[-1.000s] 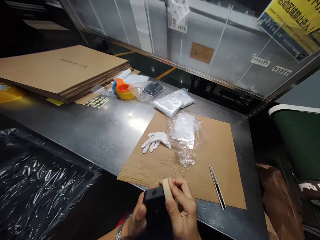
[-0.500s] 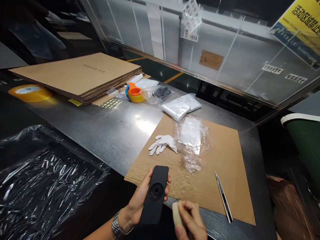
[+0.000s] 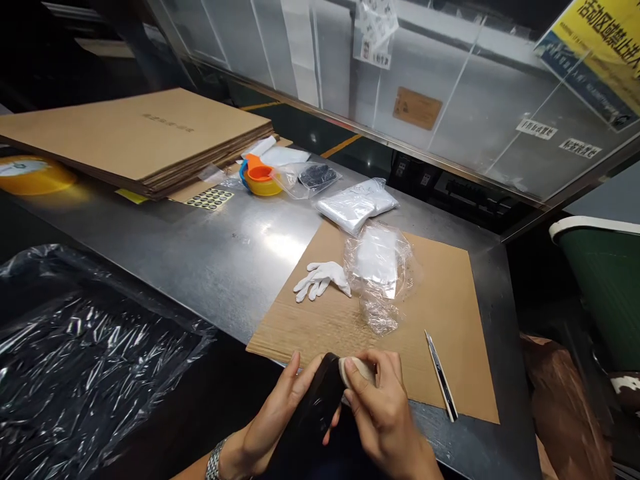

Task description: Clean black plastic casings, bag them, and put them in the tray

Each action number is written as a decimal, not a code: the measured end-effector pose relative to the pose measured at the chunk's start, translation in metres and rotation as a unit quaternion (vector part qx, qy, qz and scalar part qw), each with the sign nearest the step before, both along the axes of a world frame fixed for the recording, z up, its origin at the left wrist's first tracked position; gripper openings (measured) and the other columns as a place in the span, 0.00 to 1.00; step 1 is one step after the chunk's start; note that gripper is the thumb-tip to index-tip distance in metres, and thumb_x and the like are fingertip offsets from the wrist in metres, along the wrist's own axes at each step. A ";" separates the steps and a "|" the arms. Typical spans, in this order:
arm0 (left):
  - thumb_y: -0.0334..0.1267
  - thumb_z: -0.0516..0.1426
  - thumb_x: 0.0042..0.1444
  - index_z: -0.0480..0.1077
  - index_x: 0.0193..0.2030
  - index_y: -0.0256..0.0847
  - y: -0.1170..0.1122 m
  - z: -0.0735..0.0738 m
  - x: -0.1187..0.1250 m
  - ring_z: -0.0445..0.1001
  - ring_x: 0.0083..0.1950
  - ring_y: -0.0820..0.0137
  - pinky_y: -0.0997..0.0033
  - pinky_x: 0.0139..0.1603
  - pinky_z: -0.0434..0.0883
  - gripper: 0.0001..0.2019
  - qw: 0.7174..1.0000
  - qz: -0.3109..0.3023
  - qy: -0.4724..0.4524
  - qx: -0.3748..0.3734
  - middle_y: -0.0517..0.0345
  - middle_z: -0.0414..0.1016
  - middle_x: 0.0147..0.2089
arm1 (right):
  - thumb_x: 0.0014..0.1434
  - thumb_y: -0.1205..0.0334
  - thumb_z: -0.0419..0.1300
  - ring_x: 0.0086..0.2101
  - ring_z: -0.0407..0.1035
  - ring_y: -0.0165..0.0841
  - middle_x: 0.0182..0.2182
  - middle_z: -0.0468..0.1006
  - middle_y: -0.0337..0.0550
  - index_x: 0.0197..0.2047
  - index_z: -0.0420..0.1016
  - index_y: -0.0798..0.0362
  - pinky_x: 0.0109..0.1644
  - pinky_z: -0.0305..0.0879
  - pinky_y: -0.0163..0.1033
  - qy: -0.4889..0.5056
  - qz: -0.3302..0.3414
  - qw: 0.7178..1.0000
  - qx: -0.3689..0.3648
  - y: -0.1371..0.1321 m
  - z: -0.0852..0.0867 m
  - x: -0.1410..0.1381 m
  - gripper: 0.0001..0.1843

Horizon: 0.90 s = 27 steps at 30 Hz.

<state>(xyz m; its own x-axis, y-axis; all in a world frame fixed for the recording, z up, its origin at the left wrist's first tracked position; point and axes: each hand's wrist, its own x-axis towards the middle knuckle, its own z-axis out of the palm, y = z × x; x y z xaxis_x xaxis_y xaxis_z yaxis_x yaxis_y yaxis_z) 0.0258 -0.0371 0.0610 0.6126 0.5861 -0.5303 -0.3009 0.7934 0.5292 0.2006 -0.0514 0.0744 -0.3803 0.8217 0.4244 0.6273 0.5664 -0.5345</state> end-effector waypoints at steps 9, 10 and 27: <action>0.60 0.42 0.58 0.74 0.46 0.34 0.012 0.001 0.006 0.71 0.48 0.59 0.64 0.50 0.63 0.32 0.998 0.037 -0.046 0.015 0.49 0.78 0.39 | 0.55 0.72 0.52 0.37 0.61 0.40 0.39 0.67 0.58 0.51 0.68 0.63 0.33 0.70 0.45 -0.141 -0.008 0.989 0.045 -0.011 0.004 -0.037 0.19; 0.61 0.41 0.58 0.74 0.45 0.33 0.014 -0.002 0.006 0.73 0.43 0.60 0.66 0.45 0.66 0.34 0.998 0.045 -0.050 -0.016 0.49 0.77 0.35 | 0.53 0.72 0.53 0.35 0.61 0.39 0.37 0.67 0.57 0.49 0.68 0.64 0.31 0.69 0.44 -0.143 0.016 0.988 0.063 -0.015 0.000 -0.042 0.19; 0.50 0.47 0.61 0.70 0.36 0.29 0.025 -0.017 0.014 0.73 0.28 0.72 0.71 0.39 0.71 0.22 0.926 0.141 -0.192 -0.294 0.51 0.73 0.29 | 0.56 0.73 0.54 0.44 0.60 0.39 0.46 0.61 0.51 0.51 0.69 0.53 0.43 0.66 0.46 0.011 -0.049 0.994 0.102 -0.047 -0.039 -0.048 0.19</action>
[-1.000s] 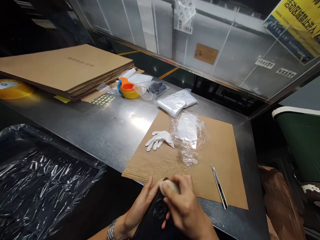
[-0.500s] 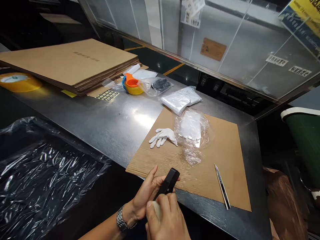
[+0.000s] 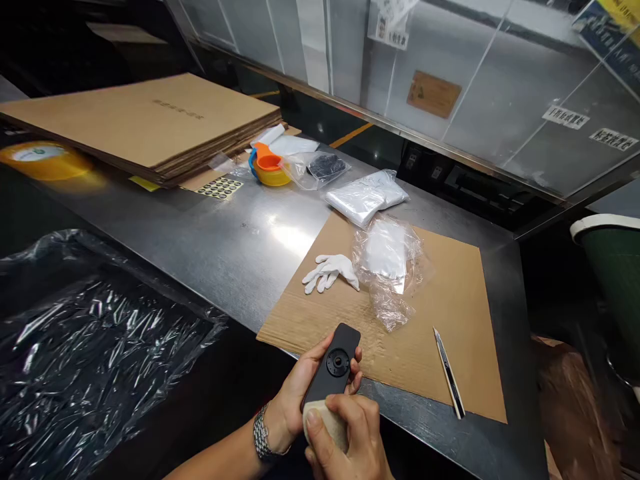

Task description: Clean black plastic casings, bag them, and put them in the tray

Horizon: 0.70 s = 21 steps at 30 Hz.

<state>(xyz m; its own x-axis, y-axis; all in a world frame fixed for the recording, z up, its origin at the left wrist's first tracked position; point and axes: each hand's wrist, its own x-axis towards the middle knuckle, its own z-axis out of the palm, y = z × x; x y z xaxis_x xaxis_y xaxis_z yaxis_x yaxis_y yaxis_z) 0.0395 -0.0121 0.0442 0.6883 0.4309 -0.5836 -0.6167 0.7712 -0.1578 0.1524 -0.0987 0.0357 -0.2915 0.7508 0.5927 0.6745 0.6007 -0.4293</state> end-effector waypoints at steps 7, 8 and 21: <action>0.44 0.46 0.62 0.71 0.39 0.30 -0.001 0.014 -0.013 0.73 0.31 0.69 0.54 0.48 0.70 0.19 0.991 0.066 0.081 0.083 0.48 0.74 0.35 | 0.56 0.75 0.56 0.45 0.62 0.40 0.46 0.66 0.51 0.56 0.67 0.51 0.45 0.65 0.46 -0.038 -0.084 0.996 0.014 0.011 -0.034 0.060 0.24; 0.44 0.48 0.61 0.72 0.40 0.30 -0.004 0.016 -0.014 0.73 0.33 0.67 0.53 0.48 0.69 0.18 0.983 0.062 0.114 0.132 0.48 0.74 0.35 | 0.57 0.73 0.56 0.45 0.62 0.40 0.46 0.66 0.51 0.57 0.66 0.51 0.45 0.65 0.48 -0.039 -0.118 0.992 -0.003 0.017 -0.041 0.070 0.24; 0.40 0.61 0.51 0.65 0.56 0.47 -0.031 0.005 -0.027 0.67 0.55 0.62 0.70 0.55 0.65 0.24 0.540 -0.089 0.511 0.663 0.50 0.66 0.54 | 0.64 0.55 0.49 0.45 0.65 0.39 0.48 0.68 0.50 0.57 0.63 0.49 0.46 0.67 0.46 0.058 -0.196 0.965 -0.163 0.049 -0.023 0.074 0.19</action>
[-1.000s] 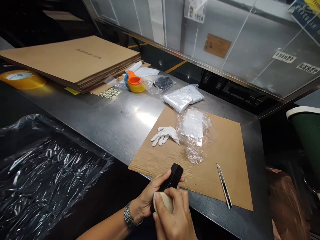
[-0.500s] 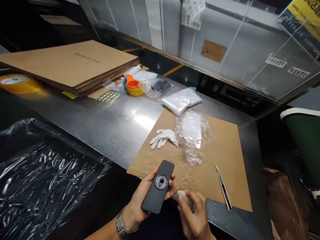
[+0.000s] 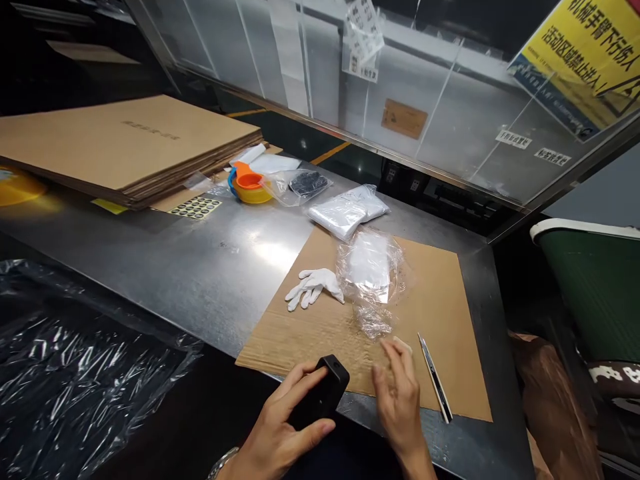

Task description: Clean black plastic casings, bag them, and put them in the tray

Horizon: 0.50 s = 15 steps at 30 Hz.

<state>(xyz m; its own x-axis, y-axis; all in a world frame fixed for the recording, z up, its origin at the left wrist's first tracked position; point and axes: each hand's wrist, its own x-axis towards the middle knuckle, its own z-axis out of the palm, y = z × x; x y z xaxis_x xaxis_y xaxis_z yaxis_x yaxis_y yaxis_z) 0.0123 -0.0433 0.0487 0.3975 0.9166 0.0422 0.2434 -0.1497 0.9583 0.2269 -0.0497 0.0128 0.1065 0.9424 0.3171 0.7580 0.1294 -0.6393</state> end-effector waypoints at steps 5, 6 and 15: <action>0.39 0.63 0.49 0.63 0.54 0.48 -0.003 0.001 0.004 0.69 0.54 0.61 0.69 0.52 0.68 0.25 1.000 -0.021 -0.017 0.002 0.50 0.68 0.53 | 0.61 0.56 0.56 0.38 0.69 0.31 0.43 0.73 0.42 0.55 0.63 0.42 0.38 0.69 0.33 0.348 0.132 0.918 -0.138 -0.018 0.038 -0.036 0.19; 0.39 0.63 0.49 0.61 0.54 0.49 -0.004 0.000 0.004 0.71 0.53 0.62 0.69 0.50 0.70 0.25 0.998 -0.020 -0.053 -0.030 0.51 0.69 0.53 | 0.60 0.57 0.57 0.37 0.69 0.30 0.40 0.73 0.41 0.53 0.65 0.42 0.35 0.68 0.31 0.382 0.128 0.903 -0.150 -0.019 0.040 -0.038 0.16; 0.37 0.61 0.51 0.62 0.53 0.45 -0.011 0.016 0.006 0.73 0.46 0.66 0.71 0.43 0.70 0.22 0.953 -0.033 -0.186 -0.235 0.51 0.75 0.47 | 0.58 0.60 0.59 0.26 0.63 0.25 0.30 0.67 0.37 0.42 0.70 0.48 0.27 0.63 0.30 0.465 0.174 0.847 -0.191 -0.021 0.037 -0.032 0.08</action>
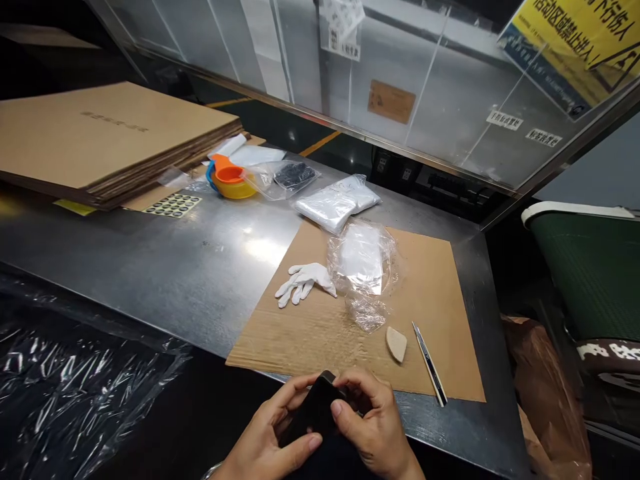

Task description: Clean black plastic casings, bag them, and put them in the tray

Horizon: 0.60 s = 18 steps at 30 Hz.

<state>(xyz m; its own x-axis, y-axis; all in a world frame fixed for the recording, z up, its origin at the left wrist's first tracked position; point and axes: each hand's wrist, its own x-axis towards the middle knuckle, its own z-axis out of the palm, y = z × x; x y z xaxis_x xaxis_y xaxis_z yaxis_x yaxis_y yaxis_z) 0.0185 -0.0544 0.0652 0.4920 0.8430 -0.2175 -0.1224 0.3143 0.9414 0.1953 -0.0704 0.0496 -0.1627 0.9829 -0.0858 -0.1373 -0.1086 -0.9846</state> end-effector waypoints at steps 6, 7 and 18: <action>0.37 0.61 0.50 0.63 0.52 0.44 -0.003 0.002 0.002 0.74 0.45 0.66 0.72 0.42 0.70 0.22 1.000 -0.002 -0.001 -0.016 0.51 0.76 0.47 | 0.54 0.59 0.62 0.22 0.59 0.23 0.23 0.61 0.33 0.29 0.66 0.51 0.25 0.59 0.29 -0.016 -0.018 1.000 0.003 -0.001 -0.010 0.005 0.09; 0.37 0.61 0.49 0.64 0.52 0.44 -0.003 0.003 0.002 0.74 0.45 0.66 0.72 0.42 0.70 0.22 1.000 -0.003 0.001 -0.019 0.51 0.76 0.47 | 0.53 0.58 0.63 0.21 0.59 0.23 0.22 0.61 0.32 0.28 0.65 0.51 0.24 0.58 0.29 -0.008 -0.024 1.000 0.001 -0.001 -0.012 0.004 0.10; 0.39 0.61 0.49 0.67 0.50 0.43 -0.002 0.008 0.005 0.73 0.45 0.64 0.67 0.47 0.70 0.20 0.999 0.027 0.024 -0.023 0.50 0.75 0.46 | 0.54 0.60 0.62 0.19 0.60 0.22 0.21 0.64 0.31 0.36 0.71 0.49 0.23 0.57 0.28 0.021 -0.015 1.000 -0.001 0.002 -0.013 0.003 0.06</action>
<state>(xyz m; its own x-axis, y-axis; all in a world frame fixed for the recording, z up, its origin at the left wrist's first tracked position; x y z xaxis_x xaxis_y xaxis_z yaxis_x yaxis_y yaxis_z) 0.0235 -0.0561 0.0727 0.4347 0.8563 -0.2788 -0.0955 0.3517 0.9312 0.1979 -0.0684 0.0368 -0.1372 0.9872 -0.0809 -0.1819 -0.1054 -0.9777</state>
